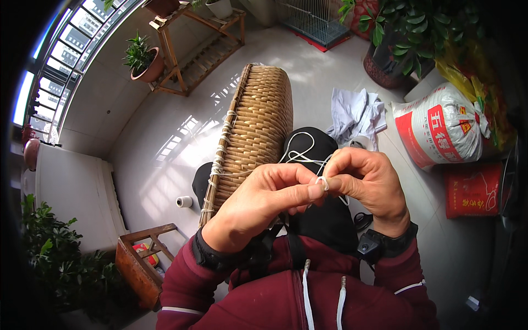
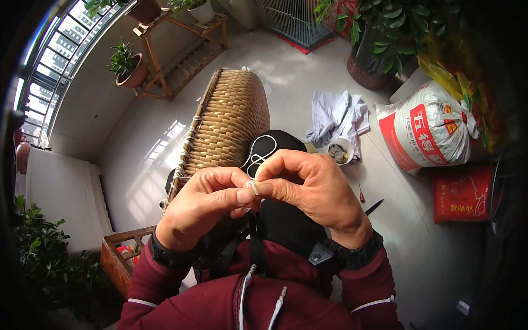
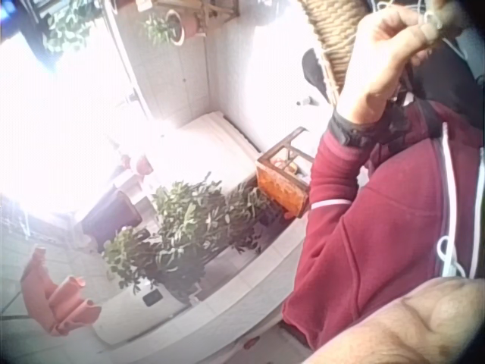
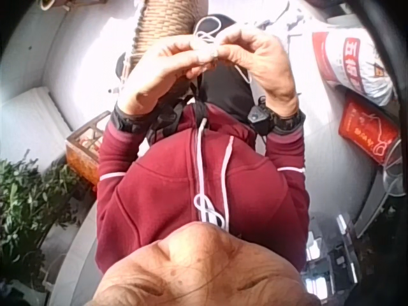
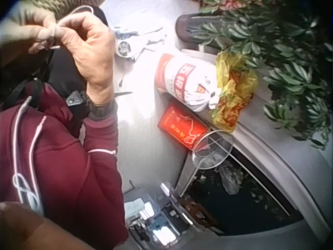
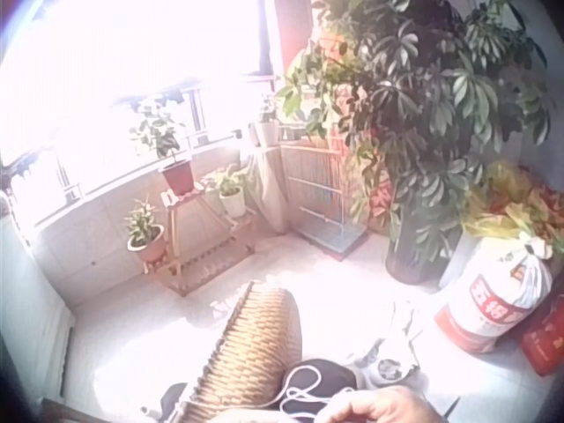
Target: The person sits on the floor and repairs a woven basket by threading white string through its rim with a needle. They pull the string tight, tie knots, and trim excess string with scissors.
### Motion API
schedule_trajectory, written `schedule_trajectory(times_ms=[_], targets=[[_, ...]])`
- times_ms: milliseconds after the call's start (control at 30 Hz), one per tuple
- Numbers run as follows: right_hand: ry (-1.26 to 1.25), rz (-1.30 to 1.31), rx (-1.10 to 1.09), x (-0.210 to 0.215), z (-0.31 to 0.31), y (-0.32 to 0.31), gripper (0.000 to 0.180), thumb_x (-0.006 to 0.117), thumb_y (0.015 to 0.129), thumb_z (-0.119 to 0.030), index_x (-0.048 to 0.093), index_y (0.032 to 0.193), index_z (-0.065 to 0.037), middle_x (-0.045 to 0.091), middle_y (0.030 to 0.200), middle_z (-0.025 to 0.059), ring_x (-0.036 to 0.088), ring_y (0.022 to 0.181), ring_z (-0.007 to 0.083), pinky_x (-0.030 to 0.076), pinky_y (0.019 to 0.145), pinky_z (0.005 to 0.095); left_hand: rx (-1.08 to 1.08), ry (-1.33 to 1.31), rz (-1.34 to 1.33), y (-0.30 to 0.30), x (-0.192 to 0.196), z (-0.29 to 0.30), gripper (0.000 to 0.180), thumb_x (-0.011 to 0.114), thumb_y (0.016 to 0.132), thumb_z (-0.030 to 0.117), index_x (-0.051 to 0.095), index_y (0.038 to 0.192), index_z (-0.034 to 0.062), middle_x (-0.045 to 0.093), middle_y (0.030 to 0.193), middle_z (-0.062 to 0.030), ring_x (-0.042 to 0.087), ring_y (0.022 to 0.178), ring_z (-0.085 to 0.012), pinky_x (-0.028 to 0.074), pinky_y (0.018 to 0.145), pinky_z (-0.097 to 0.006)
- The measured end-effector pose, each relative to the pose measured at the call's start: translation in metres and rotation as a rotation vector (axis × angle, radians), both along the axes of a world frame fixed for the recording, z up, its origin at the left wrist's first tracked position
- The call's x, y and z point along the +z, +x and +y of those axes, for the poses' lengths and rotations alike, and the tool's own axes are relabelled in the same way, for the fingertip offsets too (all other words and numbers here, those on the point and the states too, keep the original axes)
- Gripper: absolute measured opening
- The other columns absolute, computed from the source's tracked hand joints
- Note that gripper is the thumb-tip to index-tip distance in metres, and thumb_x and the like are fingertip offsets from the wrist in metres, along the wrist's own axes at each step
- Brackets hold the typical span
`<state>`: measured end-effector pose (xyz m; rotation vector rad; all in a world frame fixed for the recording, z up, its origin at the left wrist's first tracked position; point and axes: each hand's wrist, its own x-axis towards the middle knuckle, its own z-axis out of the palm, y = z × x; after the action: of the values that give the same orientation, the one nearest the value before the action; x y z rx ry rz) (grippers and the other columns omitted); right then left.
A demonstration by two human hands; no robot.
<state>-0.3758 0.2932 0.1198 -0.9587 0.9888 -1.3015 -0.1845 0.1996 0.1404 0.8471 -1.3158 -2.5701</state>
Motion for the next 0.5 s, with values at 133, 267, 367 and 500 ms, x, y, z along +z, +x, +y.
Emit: schedule_trajectory(times_ms=[133,267,367,500], targets=[[0.033,-0.072,-0.022,-0.003,-0.004,-0.001,0.018,0.07,0.091,-0.012,0.064,0.102,-0.001,0.065,0.087,0.001,0.06,0.077,0.0051,0.049,0.071,0.0194,0.07,0.002,0.026,-0.001,-0.007,0.002,0.012,0.068,0.091,0.014,0.068,0.097,0.0033,0.066,0.088,-0.0029,0.052,0.072,-0.0061,0.043,0.065,-0.021],[0.031,-0.14,-0.156,-0.007,-0.003,0.006,0.021,0.071,0.09,-0.017,0.061,0.102,-0.003,0.065,0.087,-0.0002,0.059,0.076,0.0044,0.049,0.07,0.0189,0.262,-0.063,0.115,-0.007,-0.018,0.006,0.016,0.071,0.09,0.018,0.07,0.099,0.0048,0.065,0.088,0.0028,0.05,0.071,-0.0033,0.04,0.063,-0.018],[0.037,-0.015,-0.153,-0.009,0.001,0.016,0.019,0.073,0.089,-0.013,0.061,0.099,-0.003,0.066,0.089,0.0,0.061,0.08,0.0041,0.051,0.072,0.0194,0.36,-0.096,0.128,-0.01,-0.024,0.008,0.018,0.071,0.091,0.018,0.07,0.103,0.0041,0.065,0.09,0.0025,0.049,0.072,-0.0035,0.039,0.063,-0.018],[-0.012,0.053,-0.178,-0.013,0.0,0.027,0.013,0.071,0.089,-0.006,0.064,0.098,-0.001,0.071,0.089,0.0046,0.066,0.083,0.0078,0.053,0.076,0.0203,0.405,-0.055,0.12,-0.012,-0.029,0.012,0.018,0.069,0.092,0.017,0.07,0.104,0.0037,0.064,0.089,0.0027,0.048,0.071,-0.004,0.039,0.064,-0.018]])
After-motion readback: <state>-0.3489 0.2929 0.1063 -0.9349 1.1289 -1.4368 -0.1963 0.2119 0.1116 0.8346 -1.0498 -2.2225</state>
